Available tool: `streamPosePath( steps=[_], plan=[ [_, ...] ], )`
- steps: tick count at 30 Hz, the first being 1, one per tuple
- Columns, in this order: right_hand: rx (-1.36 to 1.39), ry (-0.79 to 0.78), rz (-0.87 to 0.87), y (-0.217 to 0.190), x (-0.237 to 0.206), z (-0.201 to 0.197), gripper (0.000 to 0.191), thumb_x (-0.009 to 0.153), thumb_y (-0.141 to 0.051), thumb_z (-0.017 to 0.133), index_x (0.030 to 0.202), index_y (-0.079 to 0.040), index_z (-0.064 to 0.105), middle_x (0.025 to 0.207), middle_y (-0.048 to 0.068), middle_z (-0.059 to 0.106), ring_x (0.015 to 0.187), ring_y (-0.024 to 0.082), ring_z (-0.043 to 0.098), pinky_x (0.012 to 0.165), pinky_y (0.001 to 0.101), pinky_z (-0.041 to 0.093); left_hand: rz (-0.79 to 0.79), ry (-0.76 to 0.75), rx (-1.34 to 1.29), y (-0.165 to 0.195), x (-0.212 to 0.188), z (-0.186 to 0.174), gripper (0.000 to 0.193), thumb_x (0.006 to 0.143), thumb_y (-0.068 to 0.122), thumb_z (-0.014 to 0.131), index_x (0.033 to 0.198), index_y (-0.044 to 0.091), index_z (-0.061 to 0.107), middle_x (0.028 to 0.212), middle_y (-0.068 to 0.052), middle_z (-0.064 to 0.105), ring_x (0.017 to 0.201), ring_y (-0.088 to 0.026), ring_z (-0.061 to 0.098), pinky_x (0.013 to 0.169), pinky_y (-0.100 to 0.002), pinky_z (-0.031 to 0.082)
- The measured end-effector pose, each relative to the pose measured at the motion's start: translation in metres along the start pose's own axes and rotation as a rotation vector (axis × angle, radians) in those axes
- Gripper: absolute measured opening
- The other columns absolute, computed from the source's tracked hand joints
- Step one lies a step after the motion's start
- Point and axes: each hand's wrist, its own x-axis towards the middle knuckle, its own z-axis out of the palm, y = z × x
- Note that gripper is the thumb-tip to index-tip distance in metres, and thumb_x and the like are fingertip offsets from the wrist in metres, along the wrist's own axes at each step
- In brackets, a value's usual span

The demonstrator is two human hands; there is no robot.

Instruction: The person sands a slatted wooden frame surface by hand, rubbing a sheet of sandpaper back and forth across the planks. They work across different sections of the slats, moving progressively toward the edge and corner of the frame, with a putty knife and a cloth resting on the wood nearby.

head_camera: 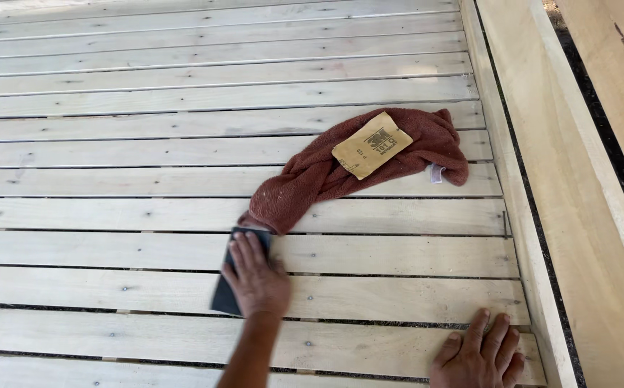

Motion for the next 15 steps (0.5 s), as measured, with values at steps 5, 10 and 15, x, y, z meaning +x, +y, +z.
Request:
streamPosePath(
  steps=[5, 10, 15],
  plan=[
    [0.042, 0.0, -0.001, 0.006, 0.002, 0.002, 0.072, 0.099, -0.05, 0.022, 0.16, -0.011, 0.024, 0.168, 0.019, 0.018, 0.156, 0.038, 0.009, 0.126, 0.0554, 0.0, 0.578, -0.049, -0.166, 0.181, -0.078, -0.001, 0.075, 0.099, 0.033, 0.034, 0.159, 0.0, 0.002, 0.169, -0.019, -0.005, 0.155, -0.037, -0.008, 0.121, -0.059, -0.002],
    [0.08, 0.001, -0.001, 0.01, 0.004, 0.007, 0.07, 0.103, -0.052, 0.021, 0.16, -0.011, 0.025, 0.167, 0.021, 0.019, 0.155, 0.041, 0.012, 0.125, 0.0573, 0.001, 0.943, -0.069, -0.161, 0.202, -0.08, 0.011, 0.072, 0.098, 0.024, 0.035, 0.163, 0.005, 0.011, 0.174, -0.013, 0.004, 0.16, -0.03, 0.003, 0.126, -0.054, 0.002],
    [0.071, 0.058, -0.009, 0.012, 0.007, 0.012, 0.07, 0.102, -0.052, 0.019, 0.159, -0.011, 0.024, 0.167, 0.021, 0.018, 0.156, 0.041, 0.01, 0.125, 0.0587, 0.001, 0.318, 0.023, 0.082, 0.054, 0.006, 0.018, 0.062, 0.105, 0.025, 0.032, 0.161, 0.008, 0.011, 0.171, -0.016, 0.011, 0.158, -0.03, 0.01, 0.124, -0.058, 0.012]
  ],
)
